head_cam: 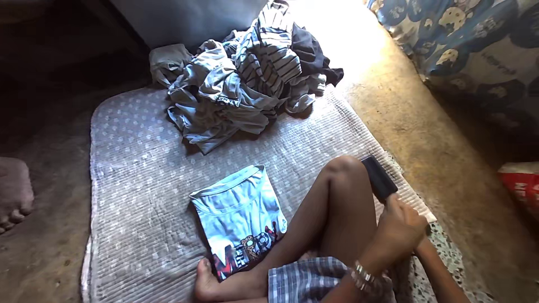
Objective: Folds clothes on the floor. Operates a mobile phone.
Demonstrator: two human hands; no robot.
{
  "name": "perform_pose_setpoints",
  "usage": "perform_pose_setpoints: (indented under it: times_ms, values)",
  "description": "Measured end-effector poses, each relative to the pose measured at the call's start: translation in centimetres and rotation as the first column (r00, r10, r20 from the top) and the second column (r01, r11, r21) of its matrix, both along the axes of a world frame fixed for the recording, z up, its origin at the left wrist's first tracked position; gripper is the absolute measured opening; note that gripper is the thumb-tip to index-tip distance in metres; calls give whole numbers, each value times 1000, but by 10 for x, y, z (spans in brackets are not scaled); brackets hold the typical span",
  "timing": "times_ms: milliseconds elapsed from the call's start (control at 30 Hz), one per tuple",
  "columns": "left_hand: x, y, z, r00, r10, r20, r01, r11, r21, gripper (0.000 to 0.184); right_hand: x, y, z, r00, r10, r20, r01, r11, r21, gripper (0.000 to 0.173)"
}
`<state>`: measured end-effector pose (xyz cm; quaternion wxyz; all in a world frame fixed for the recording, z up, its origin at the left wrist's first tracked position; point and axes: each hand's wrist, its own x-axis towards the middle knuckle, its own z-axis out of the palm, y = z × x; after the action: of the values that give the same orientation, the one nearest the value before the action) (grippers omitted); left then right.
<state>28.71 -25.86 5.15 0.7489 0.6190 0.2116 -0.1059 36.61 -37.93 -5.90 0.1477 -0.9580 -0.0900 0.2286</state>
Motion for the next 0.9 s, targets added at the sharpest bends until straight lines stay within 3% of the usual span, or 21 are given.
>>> perform_pose_setpoints:
  times_ms: [33,100,233,333,467,600,767,900]
  values:
    - [22,-7,-17,990,32,-140,-36,999,-28,72,0,-1,13,999,34,-30,-33,999,43,28]
    - [54,-14,-49,927,202,-317,-233,971,-62,62,7,-8,24,997,57,-56,-48,987,151,26]
    - [76,-15,-72,801,480,-358,-587,746,-313,52,10,-24,45,997,-10,-78,34,950,309,26]
    - [90,-12,-83,768,503,-396,-638,554,-535,47,3,-18,69,991,20,-134,29,935,352,26]
    - [92,-16,-89,754,423,-502,-655,437,-616,30,-9,-8,75,995,99,2,-95,950,297,26]
    - [93,-14,-88,763,414,-496,-644,432,-631,25,-18,3,71,952,172,254,-221,959,178,27]
    - [91,-15,-84,752,434,-495,-657,435,-616,27,-25,6,67,939,131,318,-206,955,214,29]
    - [92,-15,-86,774,424,-471,-633,483,-605,45,-30,11,64,925,107,365,-196,956,218,31]
